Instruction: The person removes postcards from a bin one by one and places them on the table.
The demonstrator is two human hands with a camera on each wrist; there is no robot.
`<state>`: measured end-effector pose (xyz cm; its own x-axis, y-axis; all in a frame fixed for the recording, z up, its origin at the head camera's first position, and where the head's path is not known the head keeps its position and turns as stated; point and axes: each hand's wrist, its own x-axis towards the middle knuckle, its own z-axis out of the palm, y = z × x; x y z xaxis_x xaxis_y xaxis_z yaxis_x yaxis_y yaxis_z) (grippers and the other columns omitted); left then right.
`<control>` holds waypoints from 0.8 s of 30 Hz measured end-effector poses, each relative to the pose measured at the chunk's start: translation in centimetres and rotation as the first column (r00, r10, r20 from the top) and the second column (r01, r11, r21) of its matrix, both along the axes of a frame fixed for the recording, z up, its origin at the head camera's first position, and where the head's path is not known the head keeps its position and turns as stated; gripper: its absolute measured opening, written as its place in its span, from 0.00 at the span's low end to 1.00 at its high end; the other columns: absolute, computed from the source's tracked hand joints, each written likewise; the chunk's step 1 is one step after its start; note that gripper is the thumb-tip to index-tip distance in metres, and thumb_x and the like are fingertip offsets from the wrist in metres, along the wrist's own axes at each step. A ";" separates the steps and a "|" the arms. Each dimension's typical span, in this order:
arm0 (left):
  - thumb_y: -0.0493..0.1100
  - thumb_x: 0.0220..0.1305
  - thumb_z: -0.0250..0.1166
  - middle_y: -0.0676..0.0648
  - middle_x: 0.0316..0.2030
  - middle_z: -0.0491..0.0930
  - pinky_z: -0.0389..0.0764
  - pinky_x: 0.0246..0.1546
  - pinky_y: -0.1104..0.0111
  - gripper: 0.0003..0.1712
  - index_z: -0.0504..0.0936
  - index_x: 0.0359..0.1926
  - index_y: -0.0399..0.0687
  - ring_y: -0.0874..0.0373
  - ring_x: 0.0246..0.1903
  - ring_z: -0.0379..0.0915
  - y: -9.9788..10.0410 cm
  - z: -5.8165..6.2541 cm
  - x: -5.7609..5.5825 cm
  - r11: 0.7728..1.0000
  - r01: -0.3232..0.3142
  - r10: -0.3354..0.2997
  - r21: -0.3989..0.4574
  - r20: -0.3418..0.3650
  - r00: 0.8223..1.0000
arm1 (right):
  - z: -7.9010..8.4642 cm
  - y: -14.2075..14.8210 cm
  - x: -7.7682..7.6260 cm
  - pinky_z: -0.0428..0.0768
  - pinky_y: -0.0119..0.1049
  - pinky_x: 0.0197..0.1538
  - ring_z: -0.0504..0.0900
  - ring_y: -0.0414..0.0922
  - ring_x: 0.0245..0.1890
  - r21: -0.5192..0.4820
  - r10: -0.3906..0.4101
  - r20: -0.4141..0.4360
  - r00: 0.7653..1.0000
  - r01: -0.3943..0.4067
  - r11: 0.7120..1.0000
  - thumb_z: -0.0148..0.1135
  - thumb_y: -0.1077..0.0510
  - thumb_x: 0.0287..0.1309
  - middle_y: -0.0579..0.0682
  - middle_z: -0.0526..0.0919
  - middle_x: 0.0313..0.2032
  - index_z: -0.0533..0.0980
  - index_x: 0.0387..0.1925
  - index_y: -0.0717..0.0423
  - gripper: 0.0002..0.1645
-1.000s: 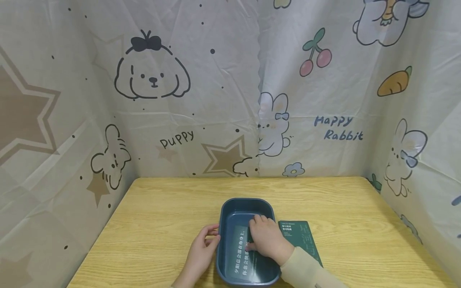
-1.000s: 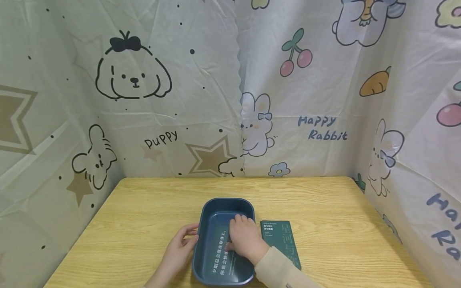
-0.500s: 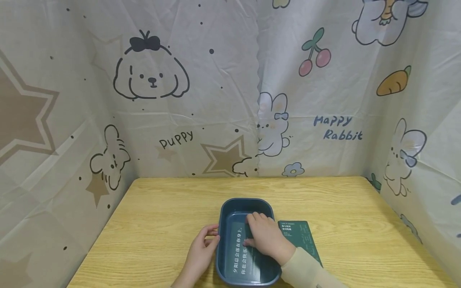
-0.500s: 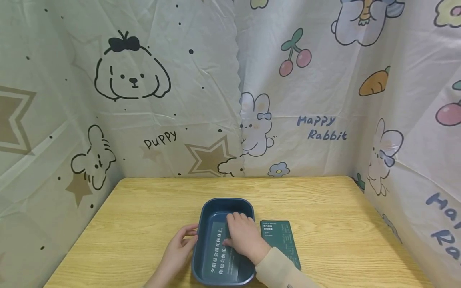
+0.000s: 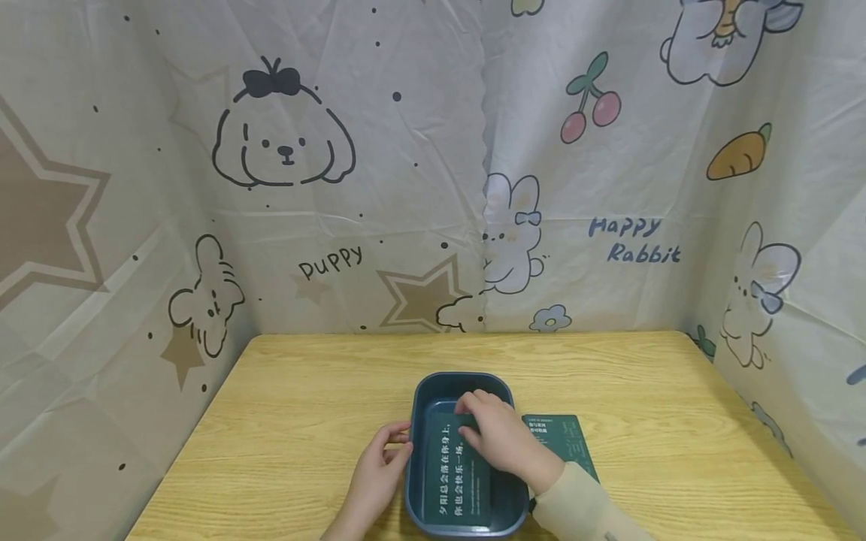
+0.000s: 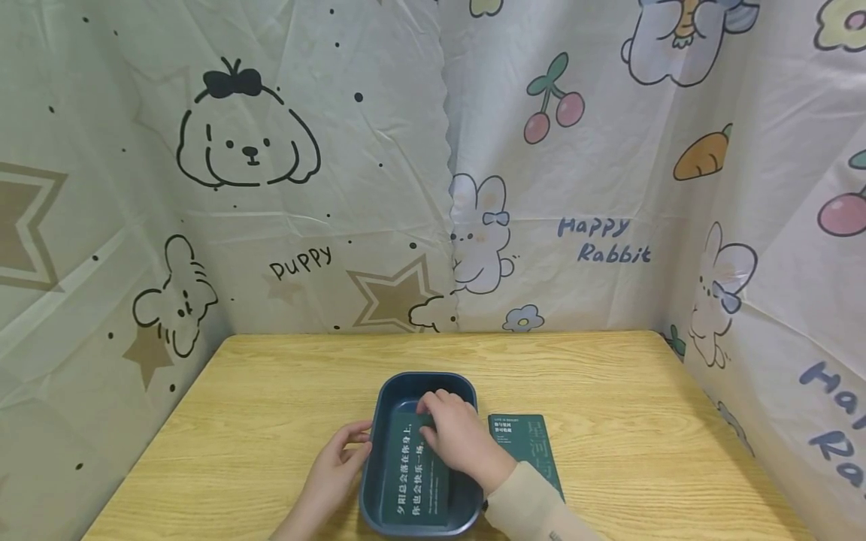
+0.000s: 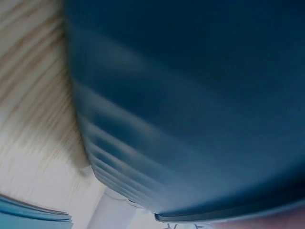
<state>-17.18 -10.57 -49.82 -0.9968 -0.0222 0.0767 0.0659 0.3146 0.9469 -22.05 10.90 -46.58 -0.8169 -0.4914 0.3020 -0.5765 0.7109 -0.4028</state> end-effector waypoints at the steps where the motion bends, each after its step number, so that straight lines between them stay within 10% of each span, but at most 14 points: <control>1: 0.38 0.66 0.57 0.39 0.46 0.78 0.83 0.41 0.60 0.18 0.74 0.56 0.43 0.54 0.39 0.78 0.0 0.0 0.0 1.000 0.001 -0.001 -0.001 0.001 1.000 | 0.1 0.0 0.0 0.82 0.45 0.46 0.76 0.42 0.42 -0.027 0.002 0.029 1.000 -0.001 1.000 0.65 0.56 0.55 0.46 0.80 0.39 0.75 0.43 0.49 0.13; 12: 0.40 0.65 0.59 0.39 0.46 0.78 0.83 0.41 0.59 0.19 0.74 0.57 0.42 0.54 0.39 0.78 -0.1 -0.1 0.2 1.000 0.003 -0.003 0.027 -0.025 1.000 | 0.9 0.6 0.0 0.81 0.50 0.50 0.79 0.41 0.45 -0.302 0.022 0.238 0.971 0.053 0.952 0.63 0.52 0.58 0.42 0.85 0.40 0.78 0.41 0.42 0.09; 24: 0.40 0.66 0.58 0.40 0.46 0.78 0.83 0.41 0.60 0.19 0.74 0.57 0.43 0.55 0.38 0.78 -0.1 -0.1 0.0 1.000 -0.002 0.003 0.028 -0.016 1.000 | 2.2 1.5 -0.4 0.80 0.38 0.27 0.77 0.41 0.23 -0.380 -0.095 0.326 0.941 0.222 0.898 0.65 0.47 0.55 0.44 0.83 0.29 0.81 0.41 0.37 0.11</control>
